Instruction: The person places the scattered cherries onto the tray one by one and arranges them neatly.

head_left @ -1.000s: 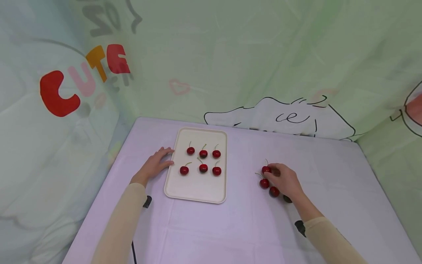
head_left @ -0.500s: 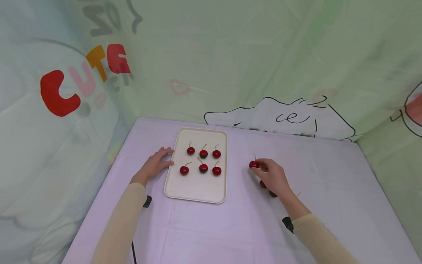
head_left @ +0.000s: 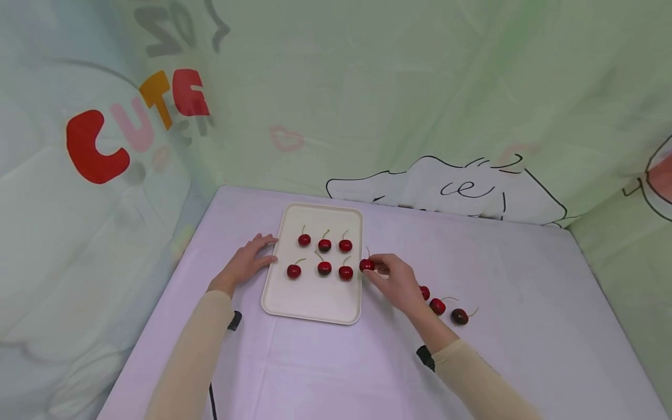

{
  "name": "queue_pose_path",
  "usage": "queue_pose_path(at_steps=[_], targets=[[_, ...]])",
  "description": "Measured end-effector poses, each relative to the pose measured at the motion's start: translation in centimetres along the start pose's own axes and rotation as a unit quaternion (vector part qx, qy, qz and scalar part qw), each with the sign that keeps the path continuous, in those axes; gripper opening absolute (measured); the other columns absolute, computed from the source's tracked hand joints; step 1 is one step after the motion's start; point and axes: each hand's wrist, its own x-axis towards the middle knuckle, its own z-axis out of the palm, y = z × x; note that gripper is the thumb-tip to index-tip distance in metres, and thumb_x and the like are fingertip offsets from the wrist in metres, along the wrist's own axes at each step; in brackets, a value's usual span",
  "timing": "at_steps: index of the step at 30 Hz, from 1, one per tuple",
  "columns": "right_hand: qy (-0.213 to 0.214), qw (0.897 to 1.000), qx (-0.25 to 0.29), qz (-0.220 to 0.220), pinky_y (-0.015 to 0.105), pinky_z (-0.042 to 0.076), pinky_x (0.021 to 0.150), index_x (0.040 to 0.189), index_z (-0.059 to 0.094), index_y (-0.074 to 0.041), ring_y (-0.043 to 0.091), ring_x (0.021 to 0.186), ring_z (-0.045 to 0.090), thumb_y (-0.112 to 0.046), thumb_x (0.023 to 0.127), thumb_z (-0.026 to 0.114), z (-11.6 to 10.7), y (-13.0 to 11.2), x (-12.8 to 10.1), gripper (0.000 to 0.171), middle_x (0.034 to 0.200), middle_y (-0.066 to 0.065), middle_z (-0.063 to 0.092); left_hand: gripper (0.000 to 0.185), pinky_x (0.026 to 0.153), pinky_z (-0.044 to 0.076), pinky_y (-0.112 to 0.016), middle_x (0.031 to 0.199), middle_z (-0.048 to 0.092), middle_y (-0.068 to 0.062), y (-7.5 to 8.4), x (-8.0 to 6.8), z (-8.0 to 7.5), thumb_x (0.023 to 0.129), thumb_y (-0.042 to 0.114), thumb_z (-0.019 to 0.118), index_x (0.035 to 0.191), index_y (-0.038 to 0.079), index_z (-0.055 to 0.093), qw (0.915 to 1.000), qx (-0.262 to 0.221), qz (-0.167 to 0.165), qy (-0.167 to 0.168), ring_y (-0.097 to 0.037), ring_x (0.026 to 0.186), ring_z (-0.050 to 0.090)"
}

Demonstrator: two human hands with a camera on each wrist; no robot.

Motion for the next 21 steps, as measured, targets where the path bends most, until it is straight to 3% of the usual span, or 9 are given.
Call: queue_pose_path(at_steps=[13,21], targets=[[-0.026,0.998,0.042,-0.046,0.034,0.056,0.085,0.115,0.067,-0.004,0.019,0.093,0.063,-0.014,0.085,0.077,5.2,-5.0,-1.6,0.033,0.101,0.003,0.066,0.052,0.118,0.009,-0.058,0.156,0.033,-0.015,-0.2,0.1,-0.1,0.096,0.026,0.063,0.143,0.009,0.047,0.9999,0.009,-0.005,-0.008,-0.035,0.148,0.012],[-0.07,0.993,0.045,-0.081,0.03,0.054,0.083,0.11,0.069,-0.005,0.017,0.091,0.061,-0.014,0.086,0.075,8.9,-6.0,-2.2,0.026,0.102,0.003,0.067,0.053,0.118,0.01,-0.056,0.156,0.033,-0.013,-0.1,0.1,-0.1,0.096,0.028,0.063,0.143,0.01,0.047,0.9998,0.008,-0.013,-0.01,-0.035,0.149,0.012]])
